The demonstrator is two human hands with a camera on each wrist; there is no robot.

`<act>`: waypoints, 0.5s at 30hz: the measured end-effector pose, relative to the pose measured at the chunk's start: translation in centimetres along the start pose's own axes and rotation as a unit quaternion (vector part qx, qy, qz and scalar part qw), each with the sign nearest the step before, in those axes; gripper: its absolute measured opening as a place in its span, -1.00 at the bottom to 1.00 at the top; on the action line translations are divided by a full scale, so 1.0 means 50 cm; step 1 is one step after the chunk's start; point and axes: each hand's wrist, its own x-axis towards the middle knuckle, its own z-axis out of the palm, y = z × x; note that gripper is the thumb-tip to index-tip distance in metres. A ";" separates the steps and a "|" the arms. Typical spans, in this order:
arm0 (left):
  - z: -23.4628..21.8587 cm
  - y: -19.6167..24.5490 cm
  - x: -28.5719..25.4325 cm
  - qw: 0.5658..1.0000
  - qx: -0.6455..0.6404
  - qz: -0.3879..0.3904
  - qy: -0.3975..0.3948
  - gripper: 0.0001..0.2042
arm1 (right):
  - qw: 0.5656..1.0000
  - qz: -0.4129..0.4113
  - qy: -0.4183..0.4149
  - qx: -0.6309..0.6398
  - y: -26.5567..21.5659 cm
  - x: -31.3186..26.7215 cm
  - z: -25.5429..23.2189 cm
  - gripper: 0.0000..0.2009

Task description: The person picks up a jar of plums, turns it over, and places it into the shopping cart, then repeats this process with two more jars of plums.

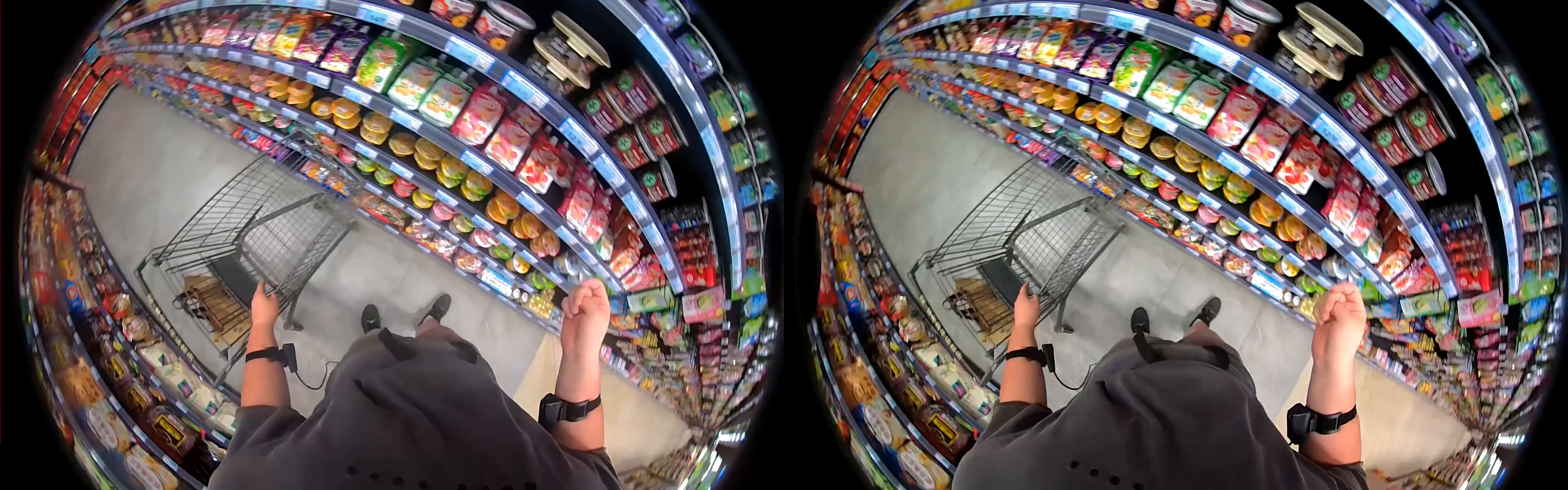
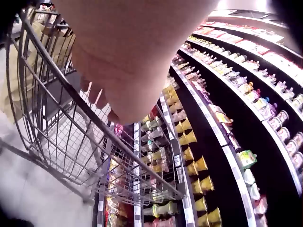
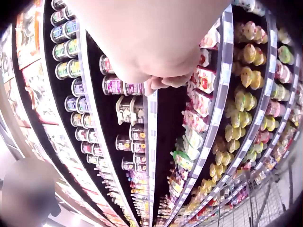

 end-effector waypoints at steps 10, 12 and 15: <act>0.081 0.058 0.007 0.965 0.232 -0.019 -0.120 -0.55 | 0.994 0.021 0.097 0.041 -0.025 -0.106 -0.065 -0.73; 0.084 0.041 -0.006 0.965 0.235 -0.009 -0.119 -0.50 | 0.994 0.030 0.101 0.035 -0.019 -0.109 -0.064 -0.73; 0.089 0.044 -0.029 0.963 0.227 -0.005 -0.142 -0.41 | 0.995 0.027 0.081 0.042 -0.010 -0.111 -0.075 -0.73</act>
